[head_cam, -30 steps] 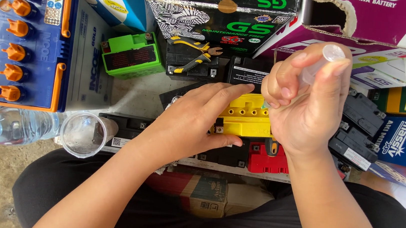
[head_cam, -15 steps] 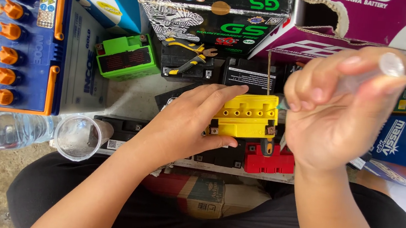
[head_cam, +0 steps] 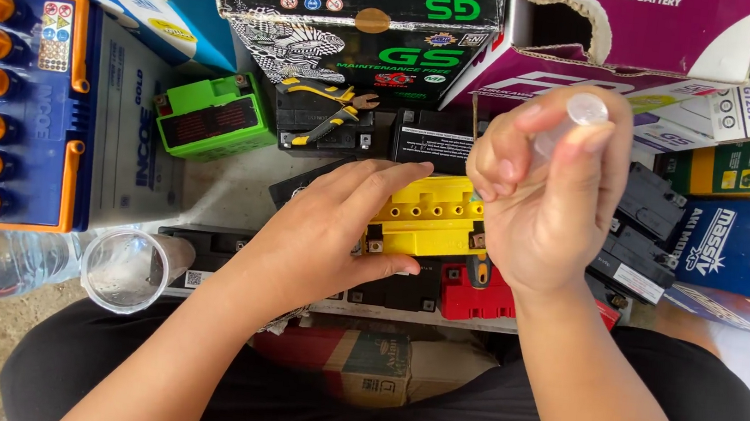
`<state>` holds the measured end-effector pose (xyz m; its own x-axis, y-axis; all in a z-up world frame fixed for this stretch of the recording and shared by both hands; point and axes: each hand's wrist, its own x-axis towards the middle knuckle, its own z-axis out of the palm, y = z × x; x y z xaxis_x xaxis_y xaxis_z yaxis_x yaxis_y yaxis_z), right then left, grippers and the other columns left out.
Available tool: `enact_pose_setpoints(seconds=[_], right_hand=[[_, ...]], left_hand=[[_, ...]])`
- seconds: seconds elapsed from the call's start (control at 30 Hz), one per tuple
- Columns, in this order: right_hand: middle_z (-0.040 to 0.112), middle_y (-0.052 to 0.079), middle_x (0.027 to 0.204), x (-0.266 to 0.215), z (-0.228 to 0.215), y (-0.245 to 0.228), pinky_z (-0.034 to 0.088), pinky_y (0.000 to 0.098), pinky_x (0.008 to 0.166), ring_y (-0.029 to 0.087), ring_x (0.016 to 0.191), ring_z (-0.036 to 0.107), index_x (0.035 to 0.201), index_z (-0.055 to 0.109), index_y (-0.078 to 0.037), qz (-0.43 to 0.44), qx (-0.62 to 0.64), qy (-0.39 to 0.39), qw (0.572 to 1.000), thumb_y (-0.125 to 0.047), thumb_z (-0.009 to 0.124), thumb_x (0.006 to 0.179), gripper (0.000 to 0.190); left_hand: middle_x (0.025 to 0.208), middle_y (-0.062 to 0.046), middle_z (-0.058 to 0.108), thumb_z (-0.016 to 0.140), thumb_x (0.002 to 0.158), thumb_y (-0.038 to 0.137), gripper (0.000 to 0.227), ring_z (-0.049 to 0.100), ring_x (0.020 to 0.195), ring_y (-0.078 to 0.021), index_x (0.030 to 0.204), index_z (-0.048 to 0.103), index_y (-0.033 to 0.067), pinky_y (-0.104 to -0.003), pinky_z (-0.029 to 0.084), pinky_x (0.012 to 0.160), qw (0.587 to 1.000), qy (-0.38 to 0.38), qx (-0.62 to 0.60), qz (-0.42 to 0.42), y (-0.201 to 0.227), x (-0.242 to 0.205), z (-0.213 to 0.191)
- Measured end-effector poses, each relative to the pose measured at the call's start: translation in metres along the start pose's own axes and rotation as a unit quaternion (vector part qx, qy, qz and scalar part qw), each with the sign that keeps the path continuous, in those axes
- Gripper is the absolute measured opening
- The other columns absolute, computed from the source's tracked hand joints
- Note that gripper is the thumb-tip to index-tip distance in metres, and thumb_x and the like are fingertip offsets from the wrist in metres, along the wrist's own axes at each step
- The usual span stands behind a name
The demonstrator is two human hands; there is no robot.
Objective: Refilling the cells of a lead-acid battery with liquid using a syringe
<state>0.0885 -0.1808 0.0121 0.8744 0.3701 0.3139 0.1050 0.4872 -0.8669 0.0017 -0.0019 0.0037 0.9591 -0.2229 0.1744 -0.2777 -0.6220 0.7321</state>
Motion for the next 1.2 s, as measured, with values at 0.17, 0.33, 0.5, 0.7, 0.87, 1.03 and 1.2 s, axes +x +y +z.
enact_pose_setpoints(seconds=[0.17, 0.33, 0.5, 0.7, 0.87, 1.03, 1.2], right_hand=[[0.047, -0.002, 0.079, 0.000, -0.001, 0.003, 0.034, 0.0210, 0.059, 0.005, 0.066, 0.039, 0.111, 0.053, -0.017, 0.015, 0.021, 0.006, 1.000, -0.043, 0.053, 0.111, 0.027], [0.042, -0.004, 0.078, 0.005, 0.000, -0.009, 0.029, 0.0216, 0.054, 0.005, 0.062, 0.034, 0.111, 0.053, -0.019, -0.006, 0.013, 0.012, 1.000, -0.046, 0.056, 0.111, 0.028], [0.041, -0.003, 0.083, 0.006, -0.004, -0.019, 0.033, 0.0228, 0.058, 0.007, 0.062, 0.032, 0.116, 0.050, -0.021, -0.033, -0.030, -0.013, 0.999, -0.046, 0.047, 0.115, 0.025], [0.038, -0.003, 0.079, 0.007, 0.001, -0.035, 0.030, 0.0254, 0.058, 0.009, 0.062, 0.032, 0.112, 0.052, -0.023, -0.012, -0.011, -0.020, 1.000, -0.051, 0.051, 0.111, 0.029], [0.029, -0.005, 0.061, 0.007, 0.006, -0.041, 0.022, 0.0266, 0.050, 0.010, 0.047, 0.016, 0.092, 0.044, -0.022, 0.019, -0.035, 0.018, 0.999, -0.046, 0.040, 0.106, 0.029], [0.025, -0.004, 0.058, 0.008, 0.002, -0.039, 0.020, 0.0273, 0.050, 0.011, 0.049, 0.008, 0.094, 0.039, -0.022, 0.037, -0.016, 0.006, 0.999, -0.036, 0.034, 0.104, 0.018], [0.023, -0.004, 0.059, 0.009, 0.005, -0.043, 0.018, 0.0274, 0.050, 0.011, 0.048, 0.009, 0.097, 0.038, -0.023, 0.038, -0.027, -0.002, 0.999, -0.038, 0.034, 0.102, 0.016]], left_hand=[[0.121, -0.010, 0.065, 0.090, 0.074, 0.028, 0.082, 0.066, 0.103, -0.0287, 0.142, 0.049, 0.0066, -0.039, 0.052, 0.089, 1.000, 0.000, -0.001, -0.002, 0.000, 0.000, 0.000], [0.121, -0.011, 0.065, 0.088, 0.076, 0.029, 0.082, 0.066, 0.104, -0.0292, 0.143, 0.048, 0.0069, -0.040, 0.052, 0.089, 1.000, 0.002, 0.007, 0.004, 0.000, -0.001, 0.000], [0.121, -0.011, 0.065, 0.089, 0.075, 0.027, 0.082, 0.066, 0.102, -0.0285, 0.143, 0.048, 0.0065, -0.039, 0.052, 0.088, 1.000, 0.004, 0.001, 0.003, 0.001, -0.001, 0.000], [0.121, -0.010, 0.065, 0.090, 0.075, 0.027, 0.083, 0.066, 0.102, -0.0283, 0.143, 0.048, 0.0065, -0.039, 0.052, 0.088, 1.000, 0.004, 0.005, 0.005, 0.001, -0.001, 0.001], [0.124, -0.011, 0.065, 0.090, 0.075, 0.027, 0.083, 0.066, 0.105, -0.0292, 0.143, 0.048, 0.0059, -0.039, 0.053, 0.090, 1.000, 0.003, 0.004, 0.007, 0.000, -0.001, 0.001], [0.125, -0.012, 0.065, 0.090, 0.075, 0.027, 0.082, 0.066, 0.107, -0.0298, 0.143, 0.048, 0.0053, -0.040, 0.052, 0.092, 1.000, 0.004, 0.005, 0.010, -0.001, -0.001, 0.002], [0.124, -0.011, 0.065, 0.089, 0.076, 0.028, 0.082, 0.066, 0.105, -0.0295, 0.143, 0.048, 0.0067, -0.039, 0.052, 0.090, 1.000, 0.001, 0.009, 0.002, -0.001, -0.001, 0.002]])
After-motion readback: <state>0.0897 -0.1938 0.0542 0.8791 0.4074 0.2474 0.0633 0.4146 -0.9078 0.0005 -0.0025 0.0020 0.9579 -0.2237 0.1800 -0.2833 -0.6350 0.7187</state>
